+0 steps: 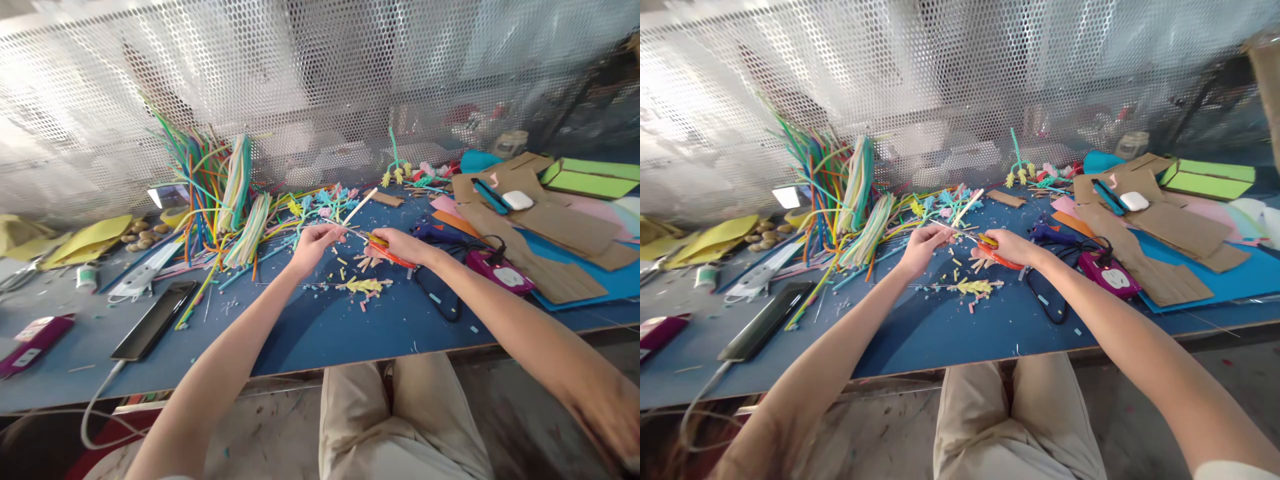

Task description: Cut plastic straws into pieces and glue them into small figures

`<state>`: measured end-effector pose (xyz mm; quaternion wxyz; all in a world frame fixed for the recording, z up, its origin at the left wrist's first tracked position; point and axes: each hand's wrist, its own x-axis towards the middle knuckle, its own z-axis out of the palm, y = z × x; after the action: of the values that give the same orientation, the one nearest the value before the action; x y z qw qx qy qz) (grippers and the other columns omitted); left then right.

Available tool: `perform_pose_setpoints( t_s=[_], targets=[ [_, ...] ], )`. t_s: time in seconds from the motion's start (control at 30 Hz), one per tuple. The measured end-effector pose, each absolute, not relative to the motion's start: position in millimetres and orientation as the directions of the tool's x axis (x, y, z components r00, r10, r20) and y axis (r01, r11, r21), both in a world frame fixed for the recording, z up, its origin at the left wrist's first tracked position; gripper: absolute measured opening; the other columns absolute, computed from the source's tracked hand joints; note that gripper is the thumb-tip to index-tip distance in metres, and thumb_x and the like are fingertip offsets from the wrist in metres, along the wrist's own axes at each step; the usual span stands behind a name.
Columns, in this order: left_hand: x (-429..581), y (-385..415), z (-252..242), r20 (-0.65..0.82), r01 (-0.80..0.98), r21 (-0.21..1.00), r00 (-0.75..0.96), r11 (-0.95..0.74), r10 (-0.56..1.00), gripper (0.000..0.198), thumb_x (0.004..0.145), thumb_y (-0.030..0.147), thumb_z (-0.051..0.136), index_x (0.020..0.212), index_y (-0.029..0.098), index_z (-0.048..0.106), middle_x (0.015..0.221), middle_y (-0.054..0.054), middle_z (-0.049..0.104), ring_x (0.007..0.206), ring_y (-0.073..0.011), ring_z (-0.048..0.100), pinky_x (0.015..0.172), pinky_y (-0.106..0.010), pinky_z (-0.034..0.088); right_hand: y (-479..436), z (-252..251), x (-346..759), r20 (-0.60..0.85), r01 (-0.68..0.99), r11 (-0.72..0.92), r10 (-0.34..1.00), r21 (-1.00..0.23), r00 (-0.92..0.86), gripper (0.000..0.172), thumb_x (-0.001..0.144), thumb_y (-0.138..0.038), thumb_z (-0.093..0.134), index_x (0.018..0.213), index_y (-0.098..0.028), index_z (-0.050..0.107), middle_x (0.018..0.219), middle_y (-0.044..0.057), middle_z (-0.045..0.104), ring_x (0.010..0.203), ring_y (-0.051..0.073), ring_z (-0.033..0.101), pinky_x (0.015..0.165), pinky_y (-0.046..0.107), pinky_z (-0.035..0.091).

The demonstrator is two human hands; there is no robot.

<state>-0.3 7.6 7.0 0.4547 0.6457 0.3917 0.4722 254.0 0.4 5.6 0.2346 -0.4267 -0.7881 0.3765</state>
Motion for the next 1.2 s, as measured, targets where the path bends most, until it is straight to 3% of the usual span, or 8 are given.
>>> perform_pose_setpoints(
  t_s=[0.43,0.77,1.0,1.2],
  targets=[
    [-1.3,6.2,7.1,0.192,0.047,0.975,0.314,-0.217,0.93,0.031,0.079,0.045,0.076,0.09,0.016,0.081,0.076,-0.006,0.074,0.063,-0.0123,0.055,0.063,-0.027,0.041,-3.2,4.7,252.4,0.055,0.469,0.379,0.821,-0.798,-0.569,0.044,0.081,-0.059,0.072,0.082,-0.023,0.047,0.074,-0.003,0.052,0.066,0.014,0.05,0.063,0.029,0.041],
    [-0.6,4.3,7.5,0.171,-0.034,0.985,0.331,-0.17,0.928,0.031,0.077,0.044,0.08,0.091,0.016,0.081,0.076,-0.005,0.073,0.063,-0.0103,0.053,0.063,-0.025,0.041,-4.7,5.7,251.1,0.05,0.408,0.346,0.81,-0.845,-0.584,0.038,0.081,-0.053,0.073,0.083,-0.023,0.049,0.079,-0.001,0.059,0.071,0.016,0.057,0.067,0.029,0.044],
    [-1.3,6.6,5.6,0.167,-0.014,0.985,0.332,-0.172,0.928,0.033,0.077,0.046,0.079,0.092,0.017,0.081,0.077,-0.005,0.073,0.063,-0.0108,0.052,0.062,-0.025,0.041,-0.1,5.5,253.3,0.023,0.515,0.353,0.841,-0.781,-0.541,0.021,0.082,-0.034,0.065,0.082,-0.022,0.048,0.071,-0.003,0.055,0.062,0.014,0.051,0.058,0.027,0.035],
    [0.1,6.5,3.1,0.135,-0.045,0.991,0.338,-0.127,0.931,0.032,0.078,0.047,0.079,0.09,0.017,0.079,0.077,-0.004,0.071,0.064,-0.01,0.053,0.063,-0.024,0.04,3.4,1.4,254.9,0.024,0.554,0.363,0.851,-0.749,-0.524,0.024,0.083,-0.036,0.066,0.083,-0.023,0.045,0.073,-0.002,0.062,0.063,0.015,0.056,0.057,0.027,0.035]
  ],
)
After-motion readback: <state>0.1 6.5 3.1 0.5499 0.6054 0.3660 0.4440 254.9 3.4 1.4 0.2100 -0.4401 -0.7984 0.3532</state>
